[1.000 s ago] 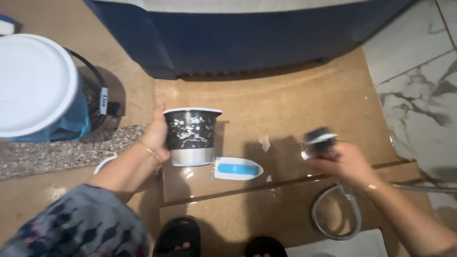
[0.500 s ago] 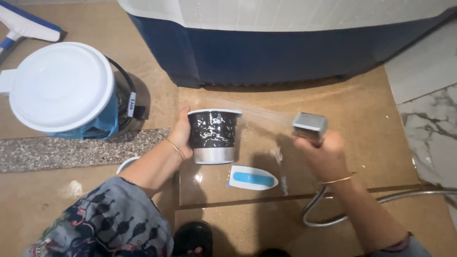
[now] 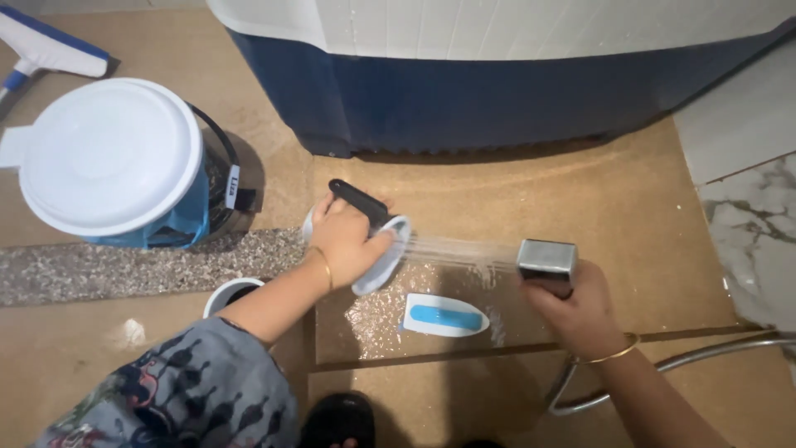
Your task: Scrubbing and rinsing plastic jugs and a wall in a bathroom setting.
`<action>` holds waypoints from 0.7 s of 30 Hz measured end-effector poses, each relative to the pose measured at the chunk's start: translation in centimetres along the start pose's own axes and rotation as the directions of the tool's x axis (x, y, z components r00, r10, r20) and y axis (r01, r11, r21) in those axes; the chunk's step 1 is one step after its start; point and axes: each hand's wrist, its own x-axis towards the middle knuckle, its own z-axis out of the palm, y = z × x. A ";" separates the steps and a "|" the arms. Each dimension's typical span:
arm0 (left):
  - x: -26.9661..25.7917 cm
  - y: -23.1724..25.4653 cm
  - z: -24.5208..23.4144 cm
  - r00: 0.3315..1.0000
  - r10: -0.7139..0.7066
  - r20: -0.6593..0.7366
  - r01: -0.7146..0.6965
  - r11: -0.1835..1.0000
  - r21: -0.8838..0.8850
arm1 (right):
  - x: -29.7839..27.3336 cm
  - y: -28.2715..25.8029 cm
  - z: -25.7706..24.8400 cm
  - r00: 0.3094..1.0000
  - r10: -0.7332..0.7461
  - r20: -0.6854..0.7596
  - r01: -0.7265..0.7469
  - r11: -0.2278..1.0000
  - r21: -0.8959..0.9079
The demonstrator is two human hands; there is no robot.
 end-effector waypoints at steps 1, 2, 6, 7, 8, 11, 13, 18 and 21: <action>-0.2 0.6 -0.8 1.000 -0.004 0.004 0.004 1.000 -0.004 | -0.1 0.0 0.1 1.000 0.005 0.005 -0.005 1.000 -0.002; -0.5 1.2 -1.5 0.974 0.223 -0.044 -0.222 0.975 0.019 | -0.3 -0.1 0.2 0.998 0.054 0.018 -0.053 0.998 -0.035; 0.2 4.9 -4.5 0.766 0.034 0.641 -0.447 0.745 0.494 | 0.2 -1.4 0.2 0.999 -0.017 -0.034 0.014 0.998 -0.067; -0.3 3.7 -2.8 0.767 0.033 0.641 -0.444 0.748 0.493 | 0.1 -1.1 0.1 0.999 -0.017 -0.030 0.015 0.997 -0.070; -0.9 2.4 -0.9 0.817 0.344 0.463 -0.553 0.691 0.465 | -0.1 -0.7 -0.1 0.996 -0.004 -0.087 -0.003 0.997 -0.080; -1.6 1.2 0.7 0.756 0.630 0.178 -0.623 0.609 0.491 | -0.8 -0.8 -0.1 0.979 -0.019 -0.202 -0.005 0.993 -0.116; -1.1 1.7 -0.1 0.759 0.642 0.109 -0.596 0.616 0.515 | -1.1 -0.9 -0.6 0.965 -0.055 -0.258 0.016 0.988 -0.151; 1.5 -3.1 0.2 0.778 -0.452 0.435 0.468 -0.044 -0.883 | -1.3 -0.9 -1.8 0.989 -0.055 -0.137 0.012 0.955 -0.298; 0.8 -5.0 1.5 0.787 -0.413 0.458 0.420 -0.185 -0.888 | -1.8 -1.9 -2.3 0.959 -0.249 -0.133 0.204 0.937 -0.283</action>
